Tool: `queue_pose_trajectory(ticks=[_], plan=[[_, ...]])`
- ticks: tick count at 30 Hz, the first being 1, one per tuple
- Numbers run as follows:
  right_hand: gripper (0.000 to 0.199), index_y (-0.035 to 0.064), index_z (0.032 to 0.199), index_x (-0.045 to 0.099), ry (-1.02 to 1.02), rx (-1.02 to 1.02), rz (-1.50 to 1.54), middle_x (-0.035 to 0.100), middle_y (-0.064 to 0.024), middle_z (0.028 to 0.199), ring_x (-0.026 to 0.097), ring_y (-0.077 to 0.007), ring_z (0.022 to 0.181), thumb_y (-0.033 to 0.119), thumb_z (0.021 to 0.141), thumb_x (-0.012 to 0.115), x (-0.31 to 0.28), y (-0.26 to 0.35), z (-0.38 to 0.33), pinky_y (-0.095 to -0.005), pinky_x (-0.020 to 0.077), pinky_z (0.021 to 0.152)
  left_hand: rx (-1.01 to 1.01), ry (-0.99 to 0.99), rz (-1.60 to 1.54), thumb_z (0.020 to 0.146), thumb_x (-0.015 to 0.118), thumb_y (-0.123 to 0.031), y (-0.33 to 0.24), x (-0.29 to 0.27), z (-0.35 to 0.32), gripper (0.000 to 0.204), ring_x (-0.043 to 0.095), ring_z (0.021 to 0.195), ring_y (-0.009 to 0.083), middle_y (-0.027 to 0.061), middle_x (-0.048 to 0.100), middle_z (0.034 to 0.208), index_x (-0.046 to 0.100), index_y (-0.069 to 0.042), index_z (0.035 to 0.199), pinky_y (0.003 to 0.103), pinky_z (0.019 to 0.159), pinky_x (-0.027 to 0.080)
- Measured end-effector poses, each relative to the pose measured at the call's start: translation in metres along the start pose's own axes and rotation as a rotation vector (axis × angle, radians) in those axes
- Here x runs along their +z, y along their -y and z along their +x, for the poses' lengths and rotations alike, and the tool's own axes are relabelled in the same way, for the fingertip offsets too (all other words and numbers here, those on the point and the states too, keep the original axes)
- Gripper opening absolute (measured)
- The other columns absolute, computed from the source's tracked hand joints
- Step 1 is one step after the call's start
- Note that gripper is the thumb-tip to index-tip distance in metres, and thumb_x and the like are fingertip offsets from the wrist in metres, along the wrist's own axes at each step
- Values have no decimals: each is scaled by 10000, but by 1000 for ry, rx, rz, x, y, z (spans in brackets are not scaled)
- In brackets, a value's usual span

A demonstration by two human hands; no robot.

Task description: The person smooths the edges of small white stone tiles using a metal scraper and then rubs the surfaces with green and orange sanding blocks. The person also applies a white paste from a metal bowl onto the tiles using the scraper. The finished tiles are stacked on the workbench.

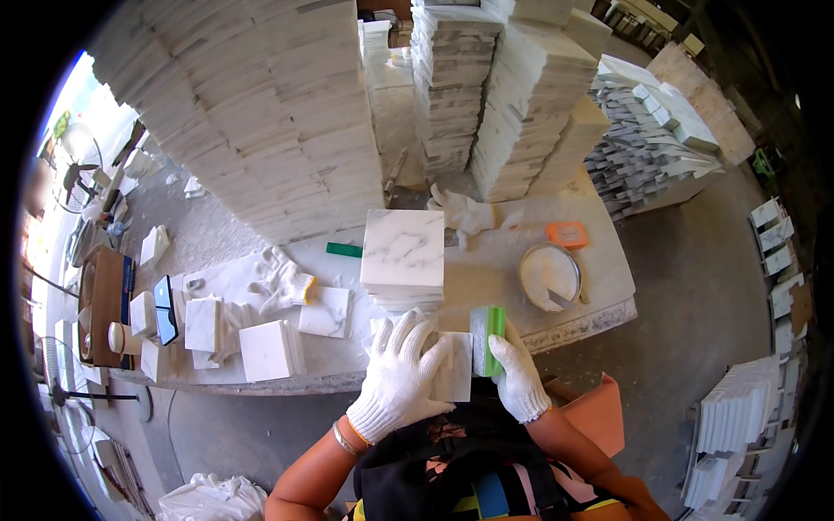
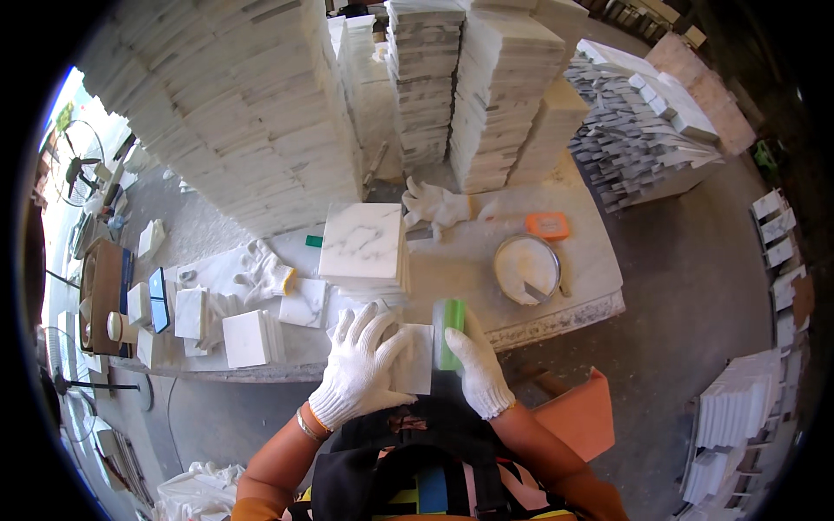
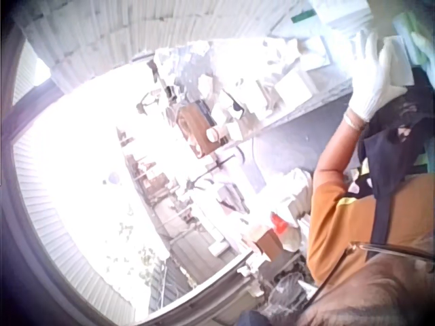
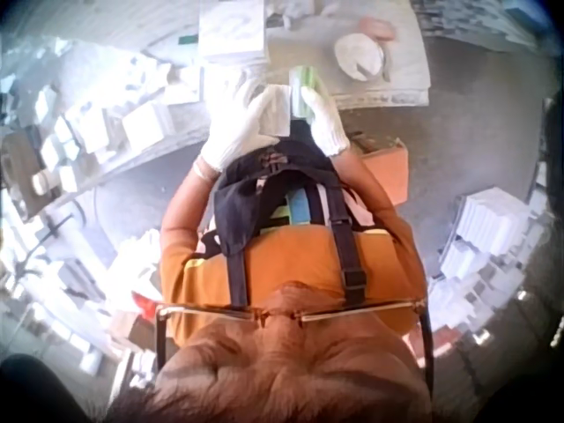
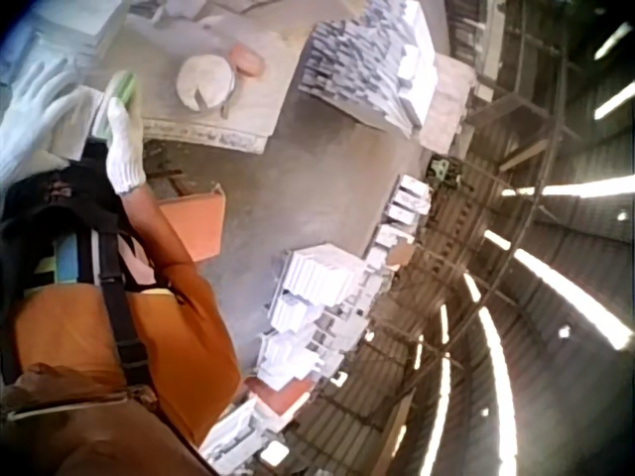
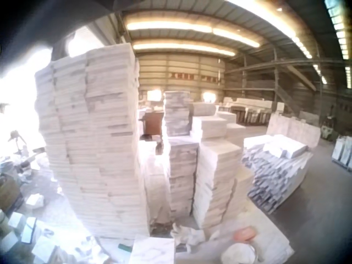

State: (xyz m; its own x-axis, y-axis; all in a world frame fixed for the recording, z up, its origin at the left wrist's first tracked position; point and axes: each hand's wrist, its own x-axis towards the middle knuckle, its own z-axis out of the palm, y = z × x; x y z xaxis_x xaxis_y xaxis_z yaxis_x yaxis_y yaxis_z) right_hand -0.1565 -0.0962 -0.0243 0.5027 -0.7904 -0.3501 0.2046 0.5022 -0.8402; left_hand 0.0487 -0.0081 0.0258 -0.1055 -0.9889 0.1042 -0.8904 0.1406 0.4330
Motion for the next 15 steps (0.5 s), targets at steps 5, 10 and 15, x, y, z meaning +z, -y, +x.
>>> queue_pose_trajectory(ticks=[5, 10, 15], plan=[[699, -43, 1578, 273, -24, -241, -497, 418, -149, 1557, 393, -204, 1428, 172, 997, 597, 17, 21, -17, -327, 320, 1169, -69, -126, -82, 514, 917, -425, -14, 17, -6, 924, 411, 1348, 434, 205, 473, 1383, 588, -89, 1309, 644, 1111, 298], [706, -65, 1553, 314, -52, -249, -587, 481, -185, 1506, 477, -209, 1355, 142, 974, 660, 17, 14, 2, -334, 372, 1132, -60, -176, -122, 499, 913, -403, -11, 22, -5, 890, 425, 1324, 432, 204, 479, 1362, 608, -91, 1275, 622, 1088, 323], [724, -51, 1551, 334, -1, -359, -769, 536, -212, 1439, 536, -229, 1299, 149, 955, 693, 12, 14, -11, -346, 414, 1094, -57, -209, -128, 463, 928, -409, -7, 26, -7, 909, 442, 1307, 434, 190, 491, 1345, 613, -105, 1259, 622, 1080, 333]])
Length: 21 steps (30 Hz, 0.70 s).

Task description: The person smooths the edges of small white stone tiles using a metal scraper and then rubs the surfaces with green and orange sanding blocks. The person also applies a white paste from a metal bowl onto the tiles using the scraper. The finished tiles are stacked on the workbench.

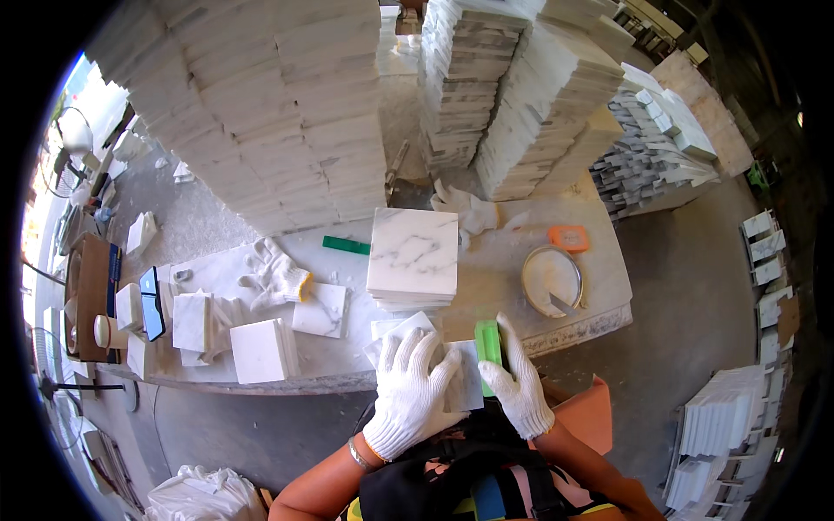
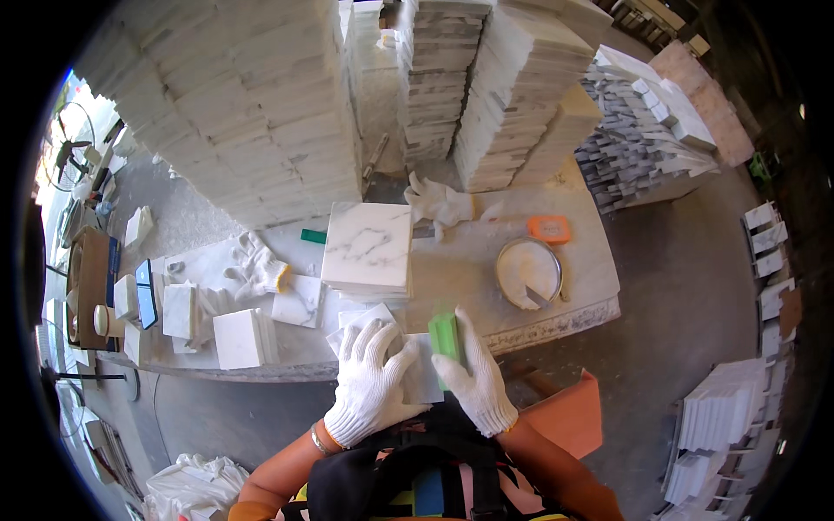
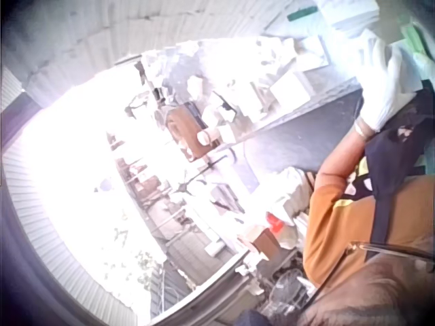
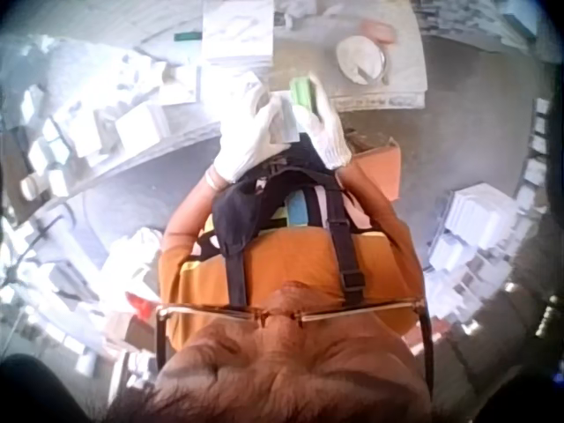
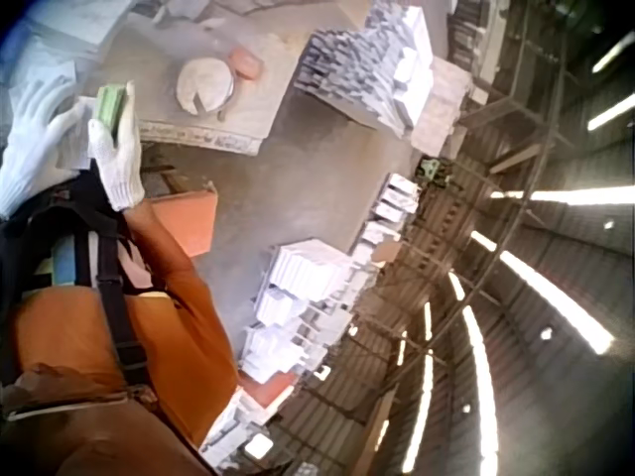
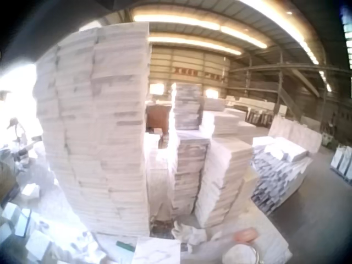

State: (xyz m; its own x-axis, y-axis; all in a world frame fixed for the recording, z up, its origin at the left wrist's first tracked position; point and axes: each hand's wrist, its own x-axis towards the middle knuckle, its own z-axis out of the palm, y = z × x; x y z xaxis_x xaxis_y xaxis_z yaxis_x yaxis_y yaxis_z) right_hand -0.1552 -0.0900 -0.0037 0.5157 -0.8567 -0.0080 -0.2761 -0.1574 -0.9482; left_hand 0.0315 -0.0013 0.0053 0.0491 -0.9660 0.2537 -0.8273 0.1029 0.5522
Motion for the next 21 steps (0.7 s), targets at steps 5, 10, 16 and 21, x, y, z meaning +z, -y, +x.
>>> queue_pose_trajectory(ticks=[5, 10, 16, 21], plan=[[709, -52, 1543, 344, -29, 27, -20, 549, -203, 1413, 538, -224, 1290, 127, 952, 693, 6, 4, 5, -335, 417, 1087, 19, -57, -6, 459, 928, -398, 2, 4, 2, 892, 460, 1287, 435, 189, 501, 1328, 615, -109, 1243, 619, 1063, 351], [679, -64, 1551, 315, 18, 198, 162, 518, -174, 1454, 503, -207, 1319, 148, 992, 639, 1, 1, 16, -323, 382, 1120, 4, -57, -8, 461, 927, -385, -1, 1, 0, 869, 471, 1273, 439, 192, 506, 1328, 617, -109, 1225, 615, 1053, 363], [713, -64, 1559, 297, 9, -2, -4, 455, -222, 1523, 464, -242, 1388, 130, 973, 653, 6, 3, 0, -342, 354, 1150, 5, -70, -10, 463, 930, -377, 0, 3, 0, 873, 462, 1284, 439, 195, 502, 1338, 611, -110, 1231, 606, 1054, 367], [675, -42, 1567, 305, 46, 274, 278, 503, -145, 1473, 474, -171, 1334, 214, 1018, 601, -2, -19, 26, -312, 369, 1127, 3, -59, -42, 463, 931, -376, -3, -2, 1, 880, 462, 1286, 437, 197, 499, 1341, 610, -114, 1239, 603, 1053, 371]])
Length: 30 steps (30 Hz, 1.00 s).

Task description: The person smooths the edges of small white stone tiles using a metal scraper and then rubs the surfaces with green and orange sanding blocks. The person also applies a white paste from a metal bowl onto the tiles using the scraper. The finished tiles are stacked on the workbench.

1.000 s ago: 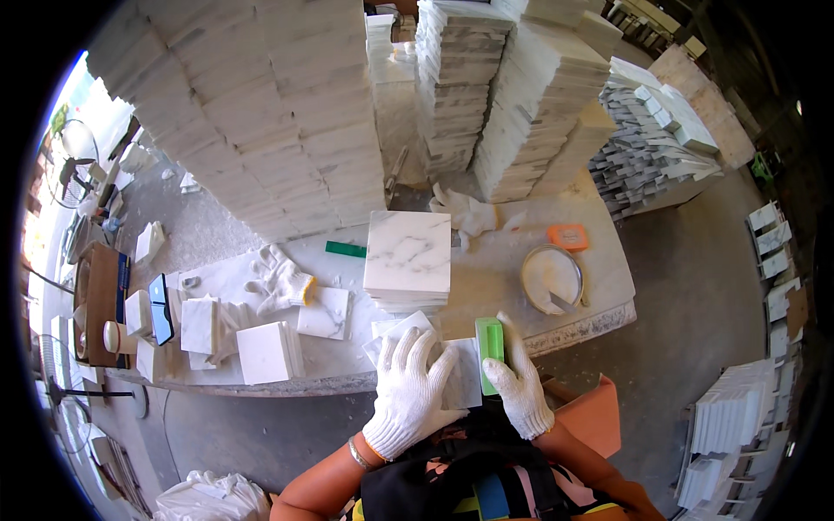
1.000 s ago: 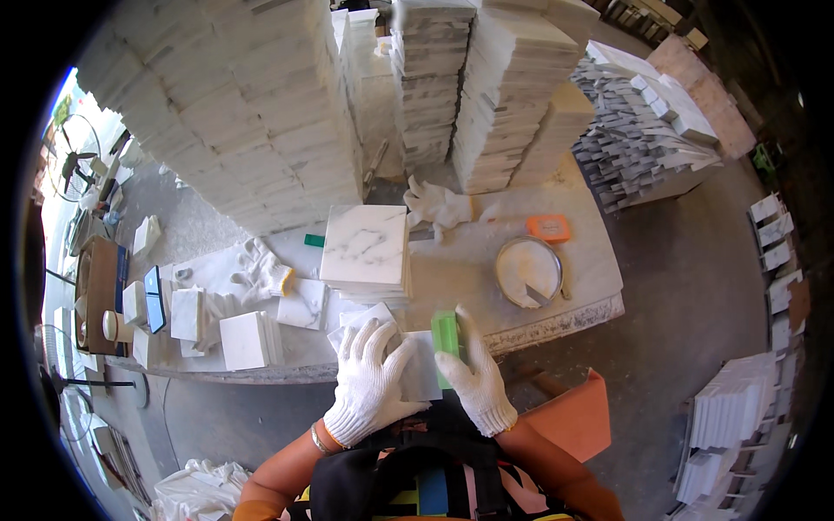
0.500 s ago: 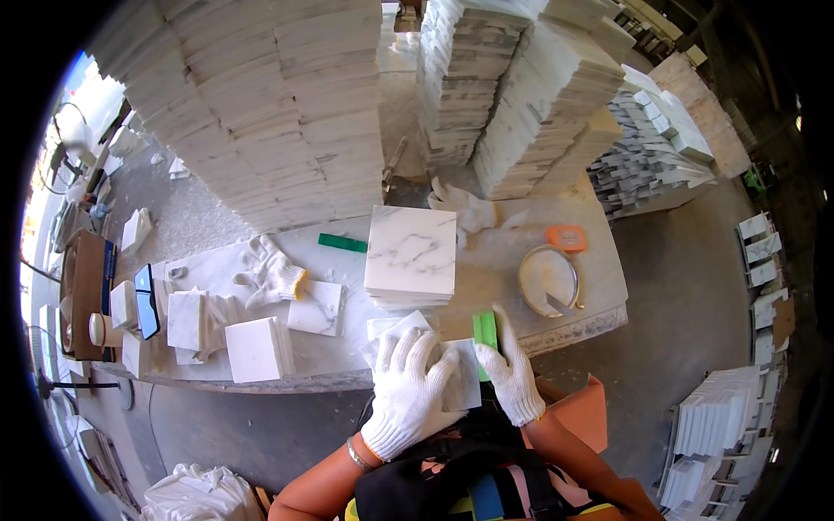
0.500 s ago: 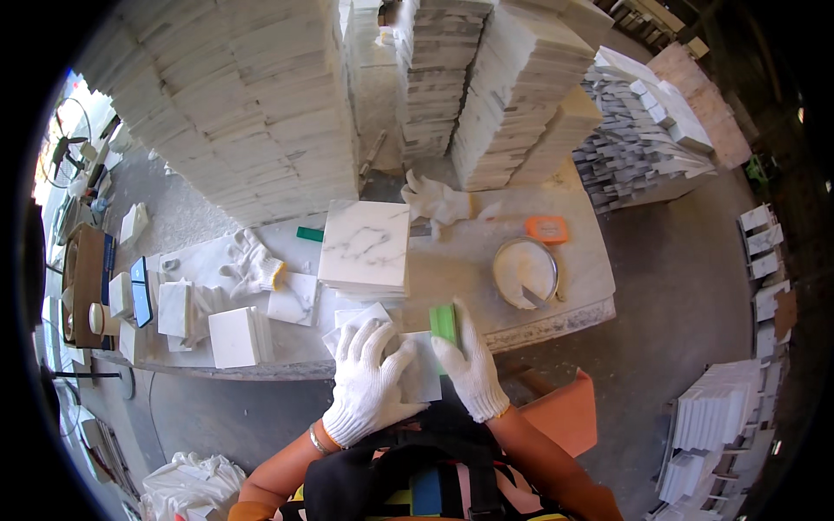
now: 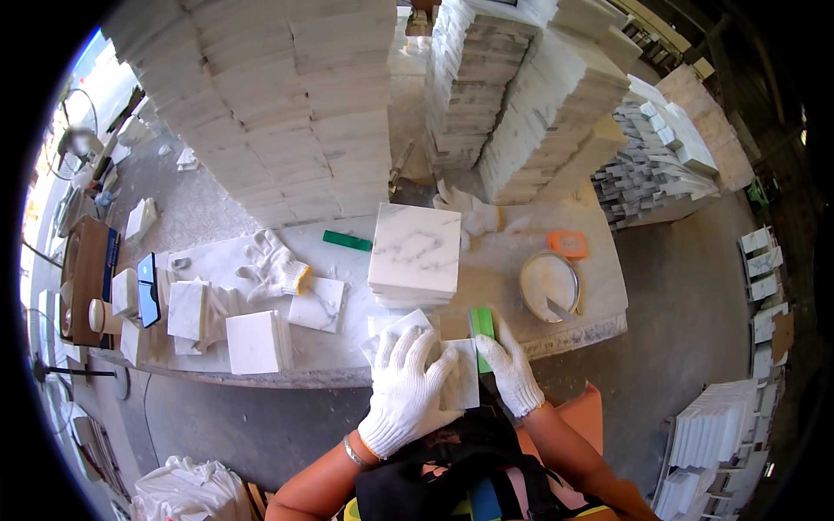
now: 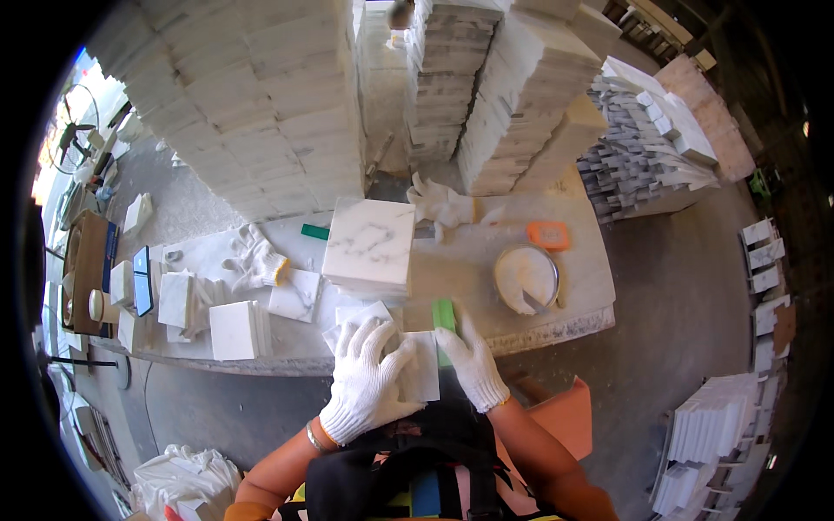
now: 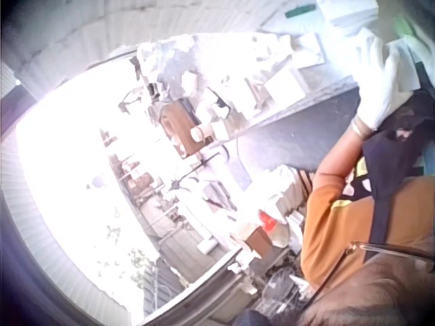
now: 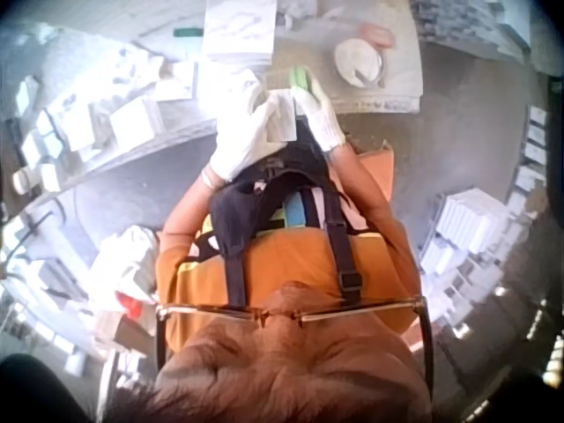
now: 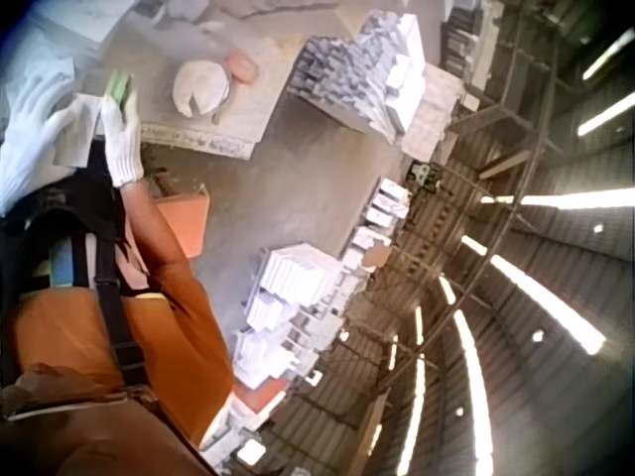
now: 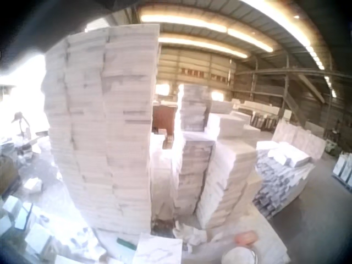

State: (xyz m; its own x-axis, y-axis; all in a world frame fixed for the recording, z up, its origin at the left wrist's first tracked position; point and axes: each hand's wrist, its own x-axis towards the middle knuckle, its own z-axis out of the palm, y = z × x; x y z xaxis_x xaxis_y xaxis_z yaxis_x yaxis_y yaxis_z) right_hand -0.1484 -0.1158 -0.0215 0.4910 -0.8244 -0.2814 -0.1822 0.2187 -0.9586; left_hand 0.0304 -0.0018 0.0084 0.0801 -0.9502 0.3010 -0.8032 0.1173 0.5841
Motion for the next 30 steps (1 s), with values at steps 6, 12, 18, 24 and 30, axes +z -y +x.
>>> queue_pose_trajectory(ticks=[6, 12, 18, 24, 30], plan=[[697, -50, 1573, 278, -7, -204, -189, 471, -156, 1500, 442, -185, 1371, 171, 1000, 609, 12, 23, -34, -335, 349, 1146, -20, 4, 32, 510, 900, -386, 1, 2, -2, 818, 483, 1269, 415, 188, 522, 1313, 629, -107, 1229, 598, 1060, 370], [697, -55, 1567, 279, -22, -91, -122, 470, -181, 1500, 465, -225, 1361, 148, 989, 610, 11, 16, -4, -345, 360, 1137, -11, -16, 18, 541, 878, -384, -1, 0, 1, 776, 494, 1260, 410, 188, 533, 1305, 641, -97, 1222, 603, 1074, 365], [733, -81, 1516, 357, -13, -485, -574, 575, -278, 1344, 601, -361, 1229, 148, 923, 722, 8, 13, -39, -393, 469, 1041, -1, -29, 44, 541, 876, -358, 1, 4, 0, 742, 498, 1246, 416, 188, 528, 1298, 644, -96, 1196, 588, 1038, 389], [734, -93, 1515, 352, -65, -396, -492, 571, -302, 1352, 605, -363, 1229, 166, 934, 717, 2, 7, -7, -384, 471, 1036, 2, -39, 27, 542, 877, -341, -5, -1, 3, 731, 497, 1244, 417, 186, 524, 1298, 642, -94, 1188, 574, 1015, 402], [742, -56, 1512, 386, -25, -479, -595, 593, -271, 1319, 607, -363, 1201, 197, 909, 737, 6, 18, -29, -394, 467, 1039, -7, -28, 42, 493, 918, -379, 1, 8, -2, 832, 463, 1289, 430, 187, 504, 1341, 625, -109, 1224, 600, 1061, 365]])
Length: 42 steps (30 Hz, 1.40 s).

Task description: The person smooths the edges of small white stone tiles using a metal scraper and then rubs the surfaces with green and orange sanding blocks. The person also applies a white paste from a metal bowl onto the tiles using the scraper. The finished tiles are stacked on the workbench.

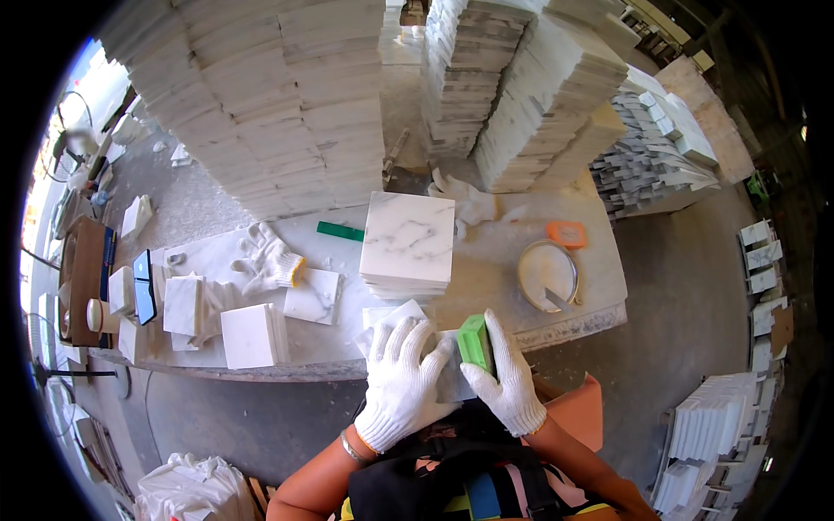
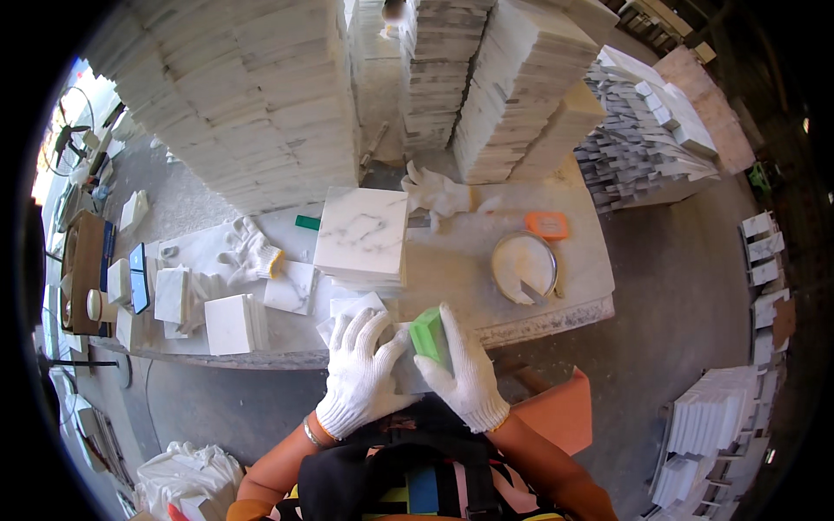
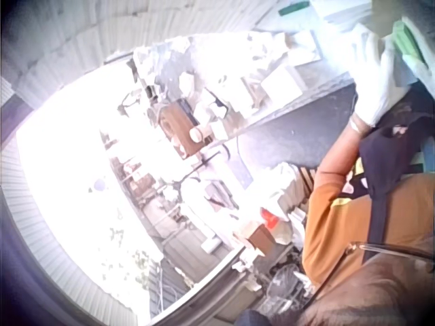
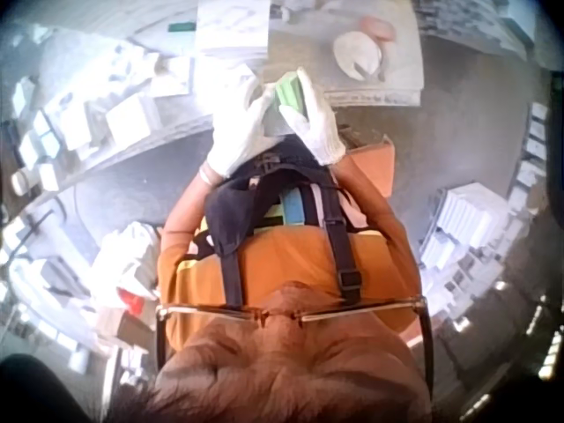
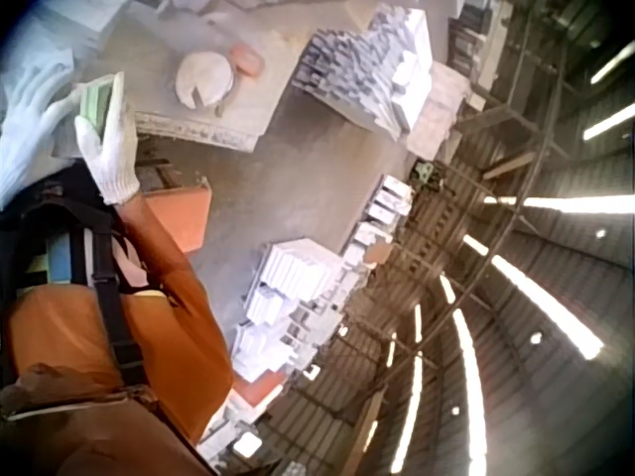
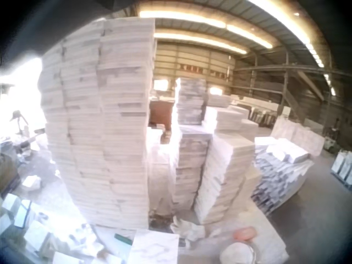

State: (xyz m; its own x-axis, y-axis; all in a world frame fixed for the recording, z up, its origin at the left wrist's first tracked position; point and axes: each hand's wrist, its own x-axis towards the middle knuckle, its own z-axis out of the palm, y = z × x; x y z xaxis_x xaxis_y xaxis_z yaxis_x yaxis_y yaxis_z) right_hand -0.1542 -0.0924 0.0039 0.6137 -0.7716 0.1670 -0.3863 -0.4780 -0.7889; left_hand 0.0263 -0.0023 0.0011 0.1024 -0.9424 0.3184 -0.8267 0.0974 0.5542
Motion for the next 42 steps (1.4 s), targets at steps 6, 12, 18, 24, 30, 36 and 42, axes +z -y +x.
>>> queue_pose_trajectory(ticks=[6, 12, 18, 24, 30, 36, 42], plan=[[703, -23, 1588, 275, 31, 489, 630, 482, -116, 1495, 478, -163, 1321, 228, 1016, 598, -5, -17, 23, -307, 390, 1105, -2, 23, -11, 476, 935, -399, -2, -6, 1, 869, 451, 1303, 437, 189, 496, 1357, 619, -118, 1235, 603, 1079, 356], [747, -64, 1555, 307, 8, 92, 213, 488, -219, 1486, 503, -242, 1341, 158, 952, 688, 2, 5, -17, -357, 381, 1131, 1, -1, -7, 465, 938, -388, 1, 1, -3, 879, 454, 1299, 436, 194, 496, 1357, 614, -113, 1234, 607, 1074, 358], [713, -59, 1564, 280, 6, 287, 430, 466, -190, 1501, 457, -228, 1370, 132, 982, 646, 11, -21, 19, -340, 359, 1140, -5, -37, -8, 501, 893, -323, -5, -2, 0, 780, 491, 1261, 408, 180, 527, 1304, 639, -99, 1204, 579, 1047, 380], [755, -70, 1567, 267, 81, 97, 201, 442, -243, 1533, 466, -270, 1397, 103, 953, 670, -2, -3, -33, -347, 348, 1155, 0, -69, -14, 484, 898, -303, -4, 1, 0, 771, 495, 1252, 403, 170, 529, 1286, 638, -89, 1177, 577, 1047, 379], [732, -60, 1572, 270, 20, 317, 455, 467, -189, 1519, 449, -202, 1390, 119, 975, 654, 12, -32, 6, -328, 339, 1154, -26, -6, 18, 441, 933, -384, -7, 0, 2, 860, 469, 1287, 427, 164, 518, 1324, 630, -127, 1203, 613, 1099, 334], [806, -72, 1558, 284, 136, 36, 175, 472, -246, 1496, 500, -308, 1373, 168, 925, 720, -11, -4, -45, -382, 371, 1149, -30, -12, 22, 459, 934, -393, -3, 5, -2, 840, 458, 1300, 423, 160, 515, 1332, 633, -124, 1196, 621, 1109, 318], [756, -60, 1546, 318, -21, 145, 371, 502, -243, 1459, 514, -297, 1339, 174, 940, 705, 13, -36, -3, -365, 392, 1122, -22, -16, 10, 469, 931, -373, -8, 1, 1, 827, 463, 1287, 425, 164, 518, 1321, 629, -120, 1196, 613, 1107, 319]])
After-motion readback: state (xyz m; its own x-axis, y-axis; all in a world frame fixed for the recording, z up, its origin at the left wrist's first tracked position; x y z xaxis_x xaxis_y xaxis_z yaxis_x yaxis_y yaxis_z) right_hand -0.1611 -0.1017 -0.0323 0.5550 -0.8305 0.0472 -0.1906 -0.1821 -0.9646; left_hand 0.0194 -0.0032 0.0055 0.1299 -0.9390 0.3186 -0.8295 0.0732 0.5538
